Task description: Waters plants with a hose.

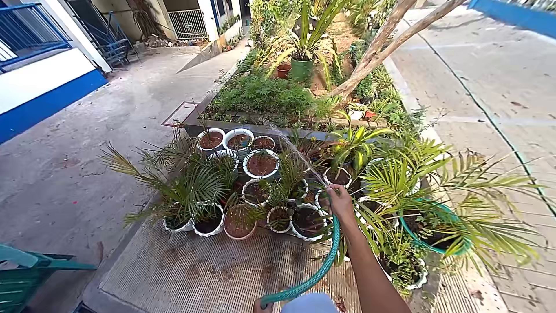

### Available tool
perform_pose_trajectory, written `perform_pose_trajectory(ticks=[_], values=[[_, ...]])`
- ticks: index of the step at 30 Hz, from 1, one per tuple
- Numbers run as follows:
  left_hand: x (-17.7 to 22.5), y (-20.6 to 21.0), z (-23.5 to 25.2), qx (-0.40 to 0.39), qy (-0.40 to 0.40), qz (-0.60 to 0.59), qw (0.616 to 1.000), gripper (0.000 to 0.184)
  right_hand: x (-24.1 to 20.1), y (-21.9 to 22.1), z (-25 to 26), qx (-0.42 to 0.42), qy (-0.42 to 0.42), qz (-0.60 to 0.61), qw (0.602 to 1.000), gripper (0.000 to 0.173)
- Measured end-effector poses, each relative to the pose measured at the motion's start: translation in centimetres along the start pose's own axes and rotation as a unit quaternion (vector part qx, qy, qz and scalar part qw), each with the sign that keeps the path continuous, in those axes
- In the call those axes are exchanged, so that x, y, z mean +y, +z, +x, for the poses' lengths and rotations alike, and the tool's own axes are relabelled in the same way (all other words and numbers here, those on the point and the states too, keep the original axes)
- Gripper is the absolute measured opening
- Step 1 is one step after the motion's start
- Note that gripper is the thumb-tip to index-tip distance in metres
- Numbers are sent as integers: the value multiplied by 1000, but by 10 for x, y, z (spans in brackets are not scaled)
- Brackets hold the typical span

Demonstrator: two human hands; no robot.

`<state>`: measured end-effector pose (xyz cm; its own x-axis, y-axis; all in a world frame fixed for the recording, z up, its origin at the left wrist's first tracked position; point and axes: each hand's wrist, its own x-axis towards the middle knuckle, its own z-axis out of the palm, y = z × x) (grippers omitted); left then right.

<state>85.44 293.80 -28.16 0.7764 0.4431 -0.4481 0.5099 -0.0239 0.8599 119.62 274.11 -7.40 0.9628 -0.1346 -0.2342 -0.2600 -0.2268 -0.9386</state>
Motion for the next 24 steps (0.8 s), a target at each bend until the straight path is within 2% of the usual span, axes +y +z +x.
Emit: perform_pose_trajectory(ticks=[6,12,16,20,24], values=[[5,2,0,-42,24,34,998,12,2,-33,-10,39,13,-12,999,30],[6,-7,-8,-97,80,84,989,10,-1,-65,-47,57,22,10,998,27],[6,-19,-17,-150,114,84,978,17,-10,-74,-82,45,19,9,999,27],[-8,-35,-27,-167,142,52,974,25,-40,-57,-124,0,-9,-41,999,28],[-11,-52,-48,-161,179,19,970,32,-78,-19,-161,-57,-46,-119,990,30]])
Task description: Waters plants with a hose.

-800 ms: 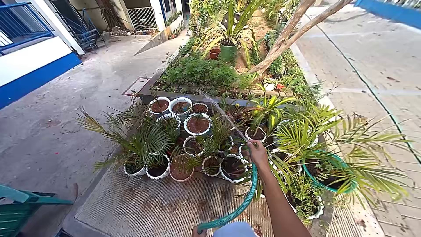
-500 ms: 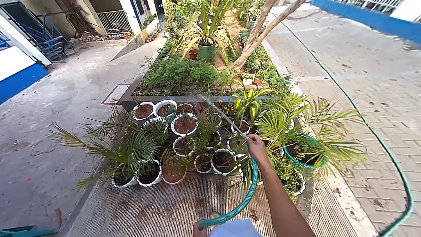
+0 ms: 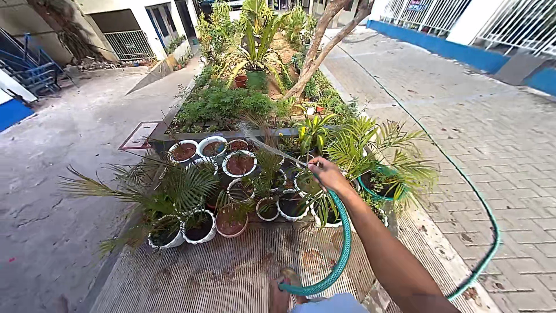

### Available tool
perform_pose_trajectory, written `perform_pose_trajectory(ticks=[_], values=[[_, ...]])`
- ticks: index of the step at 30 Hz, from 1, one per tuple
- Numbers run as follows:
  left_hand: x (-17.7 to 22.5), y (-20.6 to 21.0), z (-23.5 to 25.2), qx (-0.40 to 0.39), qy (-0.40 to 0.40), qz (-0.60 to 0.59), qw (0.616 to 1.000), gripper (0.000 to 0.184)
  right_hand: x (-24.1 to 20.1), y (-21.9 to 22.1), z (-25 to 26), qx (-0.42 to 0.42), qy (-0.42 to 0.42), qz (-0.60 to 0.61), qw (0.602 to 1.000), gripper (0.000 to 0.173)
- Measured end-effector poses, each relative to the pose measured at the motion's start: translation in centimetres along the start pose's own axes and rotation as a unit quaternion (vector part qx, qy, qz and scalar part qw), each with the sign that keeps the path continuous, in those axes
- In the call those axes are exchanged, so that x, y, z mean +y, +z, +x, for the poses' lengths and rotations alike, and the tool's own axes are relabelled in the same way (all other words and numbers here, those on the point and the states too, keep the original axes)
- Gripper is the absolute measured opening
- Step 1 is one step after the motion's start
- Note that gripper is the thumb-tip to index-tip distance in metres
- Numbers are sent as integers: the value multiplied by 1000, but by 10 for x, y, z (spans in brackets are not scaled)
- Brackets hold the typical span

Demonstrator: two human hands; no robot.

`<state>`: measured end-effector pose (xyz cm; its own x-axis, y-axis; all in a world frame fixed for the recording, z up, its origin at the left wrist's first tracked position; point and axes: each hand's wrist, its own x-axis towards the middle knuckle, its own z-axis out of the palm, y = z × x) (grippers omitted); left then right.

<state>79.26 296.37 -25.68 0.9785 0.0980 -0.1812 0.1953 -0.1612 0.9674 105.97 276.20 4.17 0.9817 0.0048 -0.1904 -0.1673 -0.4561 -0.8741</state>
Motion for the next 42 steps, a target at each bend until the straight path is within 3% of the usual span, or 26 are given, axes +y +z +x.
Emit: perform_pose_trajectory(ticks=[7,10,17,28,35,39,42], values=[[19,-17,-40,30,3,-18,999,38,-66,35,-46,-29,-73,9,997,28],[16,-23,-54,14,5,-9,1000,38,-68,35,-56,-20,-87,-5,996,27],[8,-20,-68,-52,4,-4,999,38,-38,3,-72,35,-48,-12,998,28],[13,31,-72,-200,39,40,978,40,14,-82,-102,111,5,6,994,24],[21,52,-61,-270,55,74,958,41,51,-128,-116,154,28,0,988,25],[40,61,-50,-320,46,100,941,23,65,-159,-117,165,32,15,986,27],[54,77,-47,-338,60,119,932,31,81,-185,-124,173,43,24,984,26]])
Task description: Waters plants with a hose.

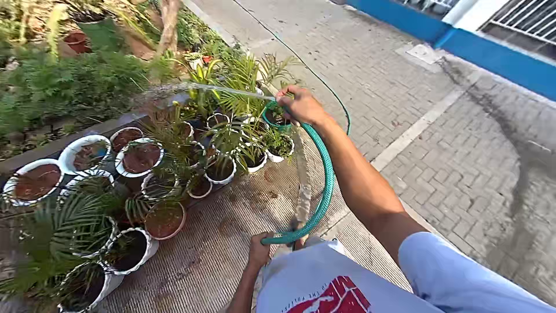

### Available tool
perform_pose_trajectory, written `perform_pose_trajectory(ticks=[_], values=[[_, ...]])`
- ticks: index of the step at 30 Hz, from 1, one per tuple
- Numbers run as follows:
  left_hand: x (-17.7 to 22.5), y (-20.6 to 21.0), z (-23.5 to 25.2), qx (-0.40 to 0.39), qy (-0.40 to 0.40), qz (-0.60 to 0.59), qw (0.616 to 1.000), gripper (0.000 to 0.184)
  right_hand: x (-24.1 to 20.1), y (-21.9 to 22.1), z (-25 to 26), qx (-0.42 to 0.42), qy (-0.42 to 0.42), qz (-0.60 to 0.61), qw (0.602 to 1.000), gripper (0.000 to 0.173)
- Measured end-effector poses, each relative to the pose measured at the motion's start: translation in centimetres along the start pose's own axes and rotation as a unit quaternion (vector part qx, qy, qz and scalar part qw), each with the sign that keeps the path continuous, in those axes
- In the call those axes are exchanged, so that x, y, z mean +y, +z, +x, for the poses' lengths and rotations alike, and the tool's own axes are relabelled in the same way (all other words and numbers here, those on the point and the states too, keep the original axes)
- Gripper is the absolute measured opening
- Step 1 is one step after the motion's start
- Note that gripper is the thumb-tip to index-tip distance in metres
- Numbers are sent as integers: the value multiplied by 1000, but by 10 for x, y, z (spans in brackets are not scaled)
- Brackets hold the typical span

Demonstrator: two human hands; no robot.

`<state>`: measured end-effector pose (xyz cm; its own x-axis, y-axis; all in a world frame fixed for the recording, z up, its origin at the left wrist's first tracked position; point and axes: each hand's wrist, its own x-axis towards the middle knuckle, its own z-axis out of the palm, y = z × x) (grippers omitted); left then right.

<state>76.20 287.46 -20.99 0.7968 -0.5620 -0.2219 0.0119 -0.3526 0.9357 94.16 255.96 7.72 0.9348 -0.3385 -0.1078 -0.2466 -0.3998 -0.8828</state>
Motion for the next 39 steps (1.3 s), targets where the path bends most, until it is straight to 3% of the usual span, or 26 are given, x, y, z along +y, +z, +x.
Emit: perform_pose_trajectory(ticks=[8,14,24,32,39], values=[[37,16,55,-65,22,36,997,30,44,-80,35,10,26,32,999,24],[71,37,141,-71,-14,75,995,25,67,-132,115,-10,22,40,999,26],[144,99,291,-60,-37,139,988,33,94,-222,255,-140,-11,55,989,25],[196,153,360,-59,-51,78,994,17,99,-304,302,-150,-19,40,988,27],[242,212,444,-110,-21,89,990,20,138,-390,363,-154,2,62,986,25]])
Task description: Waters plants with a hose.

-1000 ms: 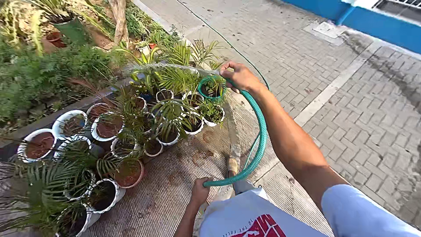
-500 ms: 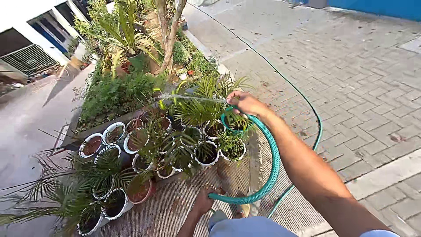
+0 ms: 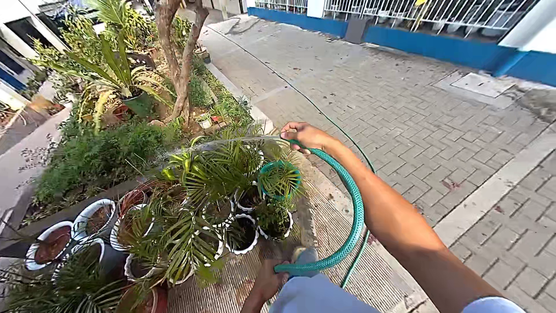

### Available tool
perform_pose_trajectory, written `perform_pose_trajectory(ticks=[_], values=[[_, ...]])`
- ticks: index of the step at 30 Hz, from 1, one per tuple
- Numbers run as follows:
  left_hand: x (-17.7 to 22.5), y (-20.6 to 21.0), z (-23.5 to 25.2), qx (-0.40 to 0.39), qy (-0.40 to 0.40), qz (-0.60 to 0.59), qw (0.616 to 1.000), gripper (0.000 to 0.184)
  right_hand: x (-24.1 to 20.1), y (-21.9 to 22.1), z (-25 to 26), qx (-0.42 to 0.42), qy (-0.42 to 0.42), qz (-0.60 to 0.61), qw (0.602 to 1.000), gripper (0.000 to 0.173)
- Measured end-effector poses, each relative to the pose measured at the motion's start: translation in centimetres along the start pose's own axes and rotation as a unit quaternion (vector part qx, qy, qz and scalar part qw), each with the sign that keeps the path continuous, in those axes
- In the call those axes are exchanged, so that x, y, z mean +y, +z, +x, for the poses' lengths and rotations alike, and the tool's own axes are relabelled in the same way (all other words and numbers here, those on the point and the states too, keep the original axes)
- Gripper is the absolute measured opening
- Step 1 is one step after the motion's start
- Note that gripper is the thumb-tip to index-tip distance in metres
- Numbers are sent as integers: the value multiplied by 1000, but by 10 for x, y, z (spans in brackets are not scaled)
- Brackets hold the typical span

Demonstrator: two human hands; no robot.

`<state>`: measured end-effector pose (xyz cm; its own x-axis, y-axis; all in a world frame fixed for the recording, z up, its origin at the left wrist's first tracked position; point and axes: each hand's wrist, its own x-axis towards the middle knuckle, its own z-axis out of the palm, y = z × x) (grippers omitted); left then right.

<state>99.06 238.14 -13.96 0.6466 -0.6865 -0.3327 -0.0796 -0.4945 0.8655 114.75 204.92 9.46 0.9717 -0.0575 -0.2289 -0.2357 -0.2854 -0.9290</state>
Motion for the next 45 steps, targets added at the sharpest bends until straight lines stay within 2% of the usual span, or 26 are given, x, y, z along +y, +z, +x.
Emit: perform_pose_trajectory(ticks=[5,9,16,21,25,29,32,38,42,45], values=[[26,12,82,-29,-34,16,999,20,31,-71,56,-30,-6,19,999,23],[48,18,159,-4,-61,7,998,20,59,-131,128,-52,-15,57,997,24],[115,33,285,-21,-56,-16,998,18,108,-241,212,-78,38,56,995,24],[142,74,382,-47,-61,0,997,23,156,-339,256,-76,51,53,994,24],[157,108,463,0,-60,1,998,23,222,-404,304,-102,40,60,992,23],[174,167,541,48,-55,8,997,22,284,-483,323,-88,17,79,993,24],[193,202,578,71,-72,2,995,21,326,-537,332,-87,18,112,990,24],[257,241,667,87,-109,-33,990,25,347,-640,375,-78,37,74,993,26],[261,263,752,91,-103,-73,988,23,398,-693,436,-109,22,60,992,27],[259,272,833,89,-85,-104,987,22,409,-738,477,-105,55,85,989,26]])
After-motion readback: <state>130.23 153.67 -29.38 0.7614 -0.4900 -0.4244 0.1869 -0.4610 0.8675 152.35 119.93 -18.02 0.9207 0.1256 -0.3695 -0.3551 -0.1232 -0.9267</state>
